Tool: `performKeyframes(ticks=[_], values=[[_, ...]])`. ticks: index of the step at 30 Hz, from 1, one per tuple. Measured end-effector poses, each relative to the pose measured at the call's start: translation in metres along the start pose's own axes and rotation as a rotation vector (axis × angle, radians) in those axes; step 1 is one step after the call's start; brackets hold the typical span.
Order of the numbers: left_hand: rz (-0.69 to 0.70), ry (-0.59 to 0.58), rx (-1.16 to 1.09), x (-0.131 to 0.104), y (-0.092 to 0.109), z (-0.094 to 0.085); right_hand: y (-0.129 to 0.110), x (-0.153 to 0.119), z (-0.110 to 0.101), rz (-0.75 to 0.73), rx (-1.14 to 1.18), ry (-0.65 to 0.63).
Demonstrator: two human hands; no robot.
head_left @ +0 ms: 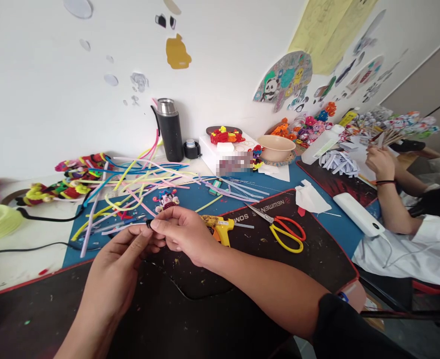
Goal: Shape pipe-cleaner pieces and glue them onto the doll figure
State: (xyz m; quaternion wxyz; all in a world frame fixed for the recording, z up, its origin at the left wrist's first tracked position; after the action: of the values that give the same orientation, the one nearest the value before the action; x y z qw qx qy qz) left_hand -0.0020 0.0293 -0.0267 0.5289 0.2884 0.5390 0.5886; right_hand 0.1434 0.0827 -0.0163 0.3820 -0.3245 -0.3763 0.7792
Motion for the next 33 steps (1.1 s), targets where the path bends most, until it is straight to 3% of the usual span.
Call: performKeyframes(ticks=[33], values=[[0.001,-0.01,0.015,-0.0026,0.0007,-0.0013,0.0038,0.0012,-0.0052,-0.029,-0.008,0.017]])
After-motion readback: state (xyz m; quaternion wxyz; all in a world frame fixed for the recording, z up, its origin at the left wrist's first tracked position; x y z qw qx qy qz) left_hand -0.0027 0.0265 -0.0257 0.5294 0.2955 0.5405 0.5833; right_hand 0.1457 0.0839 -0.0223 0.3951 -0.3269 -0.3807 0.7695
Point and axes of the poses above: each hand's wrist, its own x-axis towards the middle knuckle, its own z-axis out of the palm, y = z × x, the point moved 1 cm from there along x, towards the middle knuckle, and after that the axes turned 2 degrees about -x, right-handed, at the moved point
